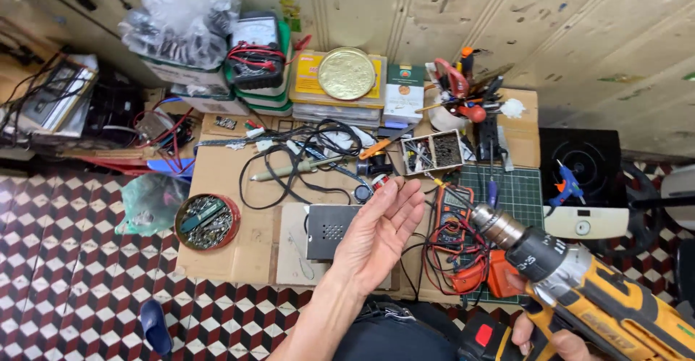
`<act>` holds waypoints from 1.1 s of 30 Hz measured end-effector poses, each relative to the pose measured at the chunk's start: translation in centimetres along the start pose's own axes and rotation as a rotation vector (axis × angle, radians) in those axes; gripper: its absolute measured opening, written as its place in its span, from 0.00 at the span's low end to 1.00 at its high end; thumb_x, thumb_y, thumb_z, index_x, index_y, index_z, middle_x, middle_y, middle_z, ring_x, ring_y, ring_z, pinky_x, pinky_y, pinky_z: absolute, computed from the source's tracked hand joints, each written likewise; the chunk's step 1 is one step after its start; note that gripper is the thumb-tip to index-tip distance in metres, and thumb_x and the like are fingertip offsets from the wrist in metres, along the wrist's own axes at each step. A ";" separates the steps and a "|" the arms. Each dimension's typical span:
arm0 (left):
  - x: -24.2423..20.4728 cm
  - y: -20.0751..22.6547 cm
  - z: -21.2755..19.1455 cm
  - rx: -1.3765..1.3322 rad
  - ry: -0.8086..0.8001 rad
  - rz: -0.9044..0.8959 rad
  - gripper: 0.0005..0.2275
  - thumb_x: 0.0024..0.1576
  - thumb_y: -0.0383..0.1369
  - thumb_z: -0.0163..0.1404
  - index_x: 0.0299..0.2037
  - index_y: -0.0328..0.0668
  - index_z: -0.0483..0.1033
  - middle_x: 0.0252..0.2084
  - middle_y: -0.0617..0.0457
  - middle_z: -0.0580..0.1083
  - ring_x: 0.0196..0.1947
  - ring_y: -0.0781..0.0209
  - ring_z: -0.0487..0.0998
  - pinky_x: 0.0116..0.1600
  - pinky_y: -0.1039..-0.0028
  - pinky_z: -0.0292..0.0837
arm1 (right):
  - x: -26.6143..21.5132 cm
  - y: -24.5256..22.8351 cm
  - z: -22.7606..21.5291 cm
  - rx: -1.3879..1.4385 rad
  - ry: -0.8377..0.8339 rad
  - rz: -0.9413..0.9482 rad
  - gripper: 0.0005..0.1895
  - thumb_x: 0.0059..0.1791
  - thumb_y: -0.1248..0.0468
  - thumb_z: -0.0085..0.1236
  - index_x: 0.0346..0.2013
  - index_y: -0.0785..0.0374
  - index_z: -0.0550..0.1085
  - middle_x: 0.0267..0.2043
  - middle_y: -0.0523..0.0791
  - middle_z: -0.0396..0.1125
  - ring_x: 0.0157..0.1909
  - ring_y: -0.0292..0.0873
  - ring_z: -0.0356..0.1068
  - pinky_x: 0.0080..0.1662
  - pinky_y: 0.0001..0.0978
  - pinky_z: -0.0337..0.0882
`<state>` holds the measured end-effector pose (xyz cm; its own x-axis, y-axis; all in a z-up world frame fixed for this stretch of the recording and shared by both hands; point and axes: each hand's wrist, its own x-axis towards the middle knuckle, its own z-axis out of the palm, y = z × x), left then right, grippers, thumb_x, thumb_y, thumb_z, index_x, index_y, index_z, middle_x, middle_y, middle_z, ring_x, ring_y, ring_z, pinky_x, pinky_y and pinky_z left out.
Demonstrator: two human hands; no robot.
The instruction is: Repairing and assembling an electronic power supply unit, including drilling holes in the metal casing.
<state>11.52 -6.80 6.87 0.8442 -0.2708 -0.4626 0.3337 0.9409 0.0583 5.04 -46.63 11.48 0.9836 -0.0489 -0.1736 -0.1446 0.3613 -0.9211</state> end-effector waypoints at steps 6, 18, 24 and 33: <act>-0.7 1.1 -1.7 -0.026 -0.015 0.133 0.08 0.61 0.31 0.55 0.46 0.38 0.77 0.48 0.49 0.79 0.47 0.62 0.80 0.55 0.73 0.79 | 4.3 -0.4 0.3 -0.116 -0.102 0.051 0.32 0.53 0.58 0.60 0.67 0.73 0.65 0.42 0.58 0.72 0.34 0.47 0.71 0.35 0.36 0.73; -0.6 3.5 -3.0 0.265 -0.027 0.117 0.12 0.63 0.32 0.53 0.52 0.32 0.75 0.48 0.44 0.79 0.45 0.62 0.82 0.53 0.73 0.80 | 3.4 21.2 -13.0 -0.347 -0.089 0.121 0.30 0.52 0.61 0.61 0.67 0.70 0.65 0.40 0.56 0.72 0.34 0.48 0.72 0.34 0.38 0.74; -1.2 5.0 -1.4 0.387 -0.120 0.147 0.13 0.64 0.32 0.52 0.54 0.31 0.74 0.50 0.43 0.78 0.48 0.61 0.82 0.57 0.72 0.79 | -0.7 11.5 0.3 -0.446 -0.075 0.143 0.30 0.52 0.63 0.61 0.66 0.69 0.66 0.39 0.56 0.72 0.34 0.48 0.73 0.33 0.39 0.75; -2.2 4.5 -2.3 0.638 0.000 0.176 0.20 0.64 0.39 0.52 0.60 0.30 0.74 0.47 0.43 0.80 0.45 0.59 0.83 0.56 0.71 0.79 | -1.3 6.9 -10.0 -0.611 -0.092 0.169 0.30 0.51 0.65 0.62 0.66 0.67 0.66 0.37 0.55 0.72 0.33 0.48 0.74 0.33 0.41 0.76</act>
<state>10.19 -1.48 6.16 0.9089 -0.1242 -0.3981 0.3738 0.6658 0.6458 1.66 -53.40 1.82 0.9432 0.0519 -0.3282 -0.3073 -0.2397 -0.9209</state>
